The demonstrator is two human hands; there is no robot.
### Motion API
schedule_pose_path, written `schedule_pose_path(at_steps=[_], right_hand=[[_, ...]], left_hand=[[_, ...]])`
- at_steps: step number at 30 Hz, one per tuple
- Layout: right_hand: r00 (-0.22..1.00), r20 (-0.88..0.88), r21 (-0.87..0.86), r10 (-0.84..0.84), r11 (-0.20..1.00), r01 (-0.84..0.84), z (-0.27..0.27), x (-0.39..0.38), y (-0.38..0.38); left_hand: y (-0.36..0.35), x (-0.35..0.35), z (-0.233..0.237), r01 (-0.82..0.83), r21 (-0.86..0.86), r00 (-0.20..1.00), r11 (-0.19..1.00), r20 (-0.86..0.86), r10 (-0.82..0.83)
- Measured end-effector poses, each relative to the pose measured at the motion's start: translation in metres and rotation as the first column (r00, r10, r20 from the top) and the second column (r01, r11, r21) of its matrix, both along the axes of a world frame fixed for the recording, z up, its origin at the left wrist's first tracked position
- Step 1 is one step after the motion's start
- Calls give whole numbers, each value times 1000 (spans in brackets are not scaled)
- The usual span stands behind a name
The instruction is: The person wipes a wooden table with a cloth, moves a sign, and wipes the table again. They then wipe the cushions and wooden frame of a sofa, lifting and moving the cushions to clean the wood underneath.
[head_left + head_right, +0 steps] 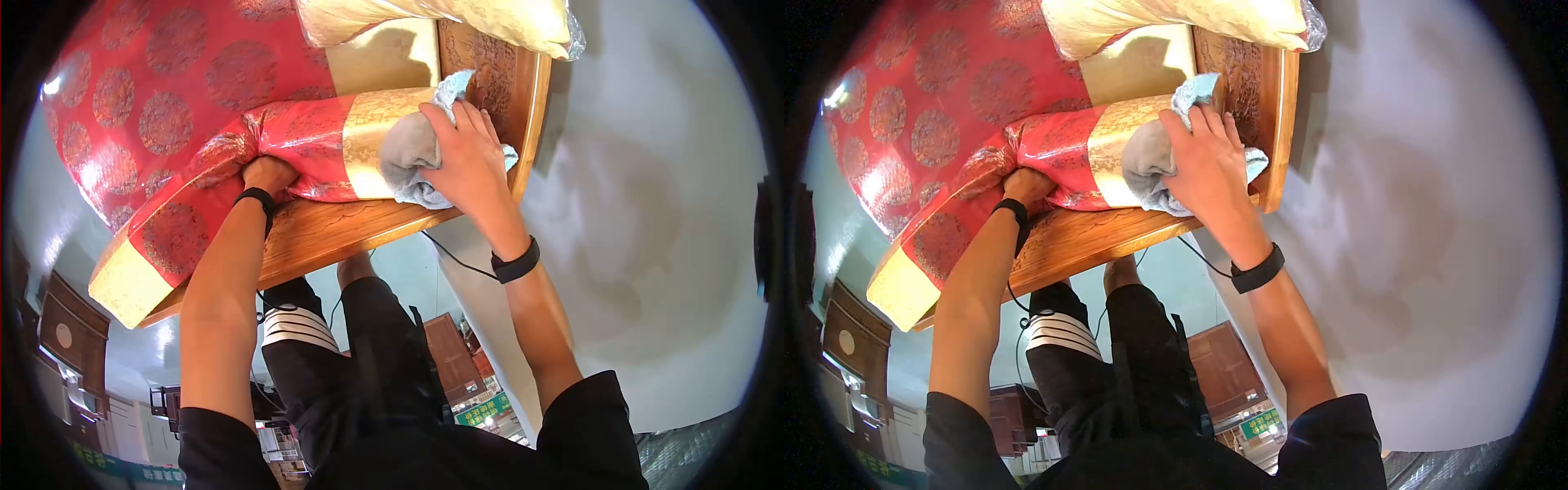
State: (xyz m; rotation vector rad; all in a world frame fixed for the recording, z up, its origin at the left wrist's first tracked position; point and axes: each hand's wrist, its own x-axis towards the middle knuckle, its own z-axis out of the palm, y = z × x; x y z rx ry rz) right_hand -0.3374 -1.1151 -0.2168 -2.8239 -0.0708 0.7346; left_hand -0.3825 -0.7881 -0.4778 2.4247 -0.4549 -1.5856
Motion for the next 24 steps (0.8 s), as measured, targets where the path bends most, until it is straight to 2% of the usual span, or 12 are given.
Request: schedule_pose_path(at_steps=[2,4,6,7,8,10,11,14,19,21,22,24], right_hand=[[1000,-3,17,-24,1000,24,-10,1,6],[997,-65,-107,-37,994,30,-28,3,23],[997,-70,-95,-43,995,37,-51,8,14],[996,-87,-84,-27,996,19,-54,14,11],[994,-104,-76,-13,997,5,-57,16,7],[989,-151,-92,5,996,-19,-65,24,2],[983,-184,-109,11,994,-32,-69,27,0],[983,-182,-140,26,989,-52,-87,28,-4],[978,-204,-282,-35,959,-24,-91,25,-1],[980,-199,-298,-20,954,-41,-90,30,4],[952,-300,-328,-62,944,-42,-87,38,8],[912,-397,-348,-103,936,-46,-86,43,14]], left_hand=[[-5,5,6,26,6,999,1000,-24,-26],[-12,12,21,61,15,997,998,-47,-61],[-19,18,38,-52,25,998,998,27,51],[-13,9,19,-57,-58,998,997,37,59],[-17,16,34,-56,-58,998,997,33,58],[-29,34,57,-79,125,990,989,-106,93],[-30,38,57,-15,154,983,988,-180,43],[-36,47,83,-63,205,972,977,-211,106],[1,36,145,-141,84,988,986,-52,146],[44,28,168,-339,-191,941,921,-82,329],[67,23,181,-422,-318,906,849,-117,407],[117,32,226,-555,-321,818,767,-41,574]])
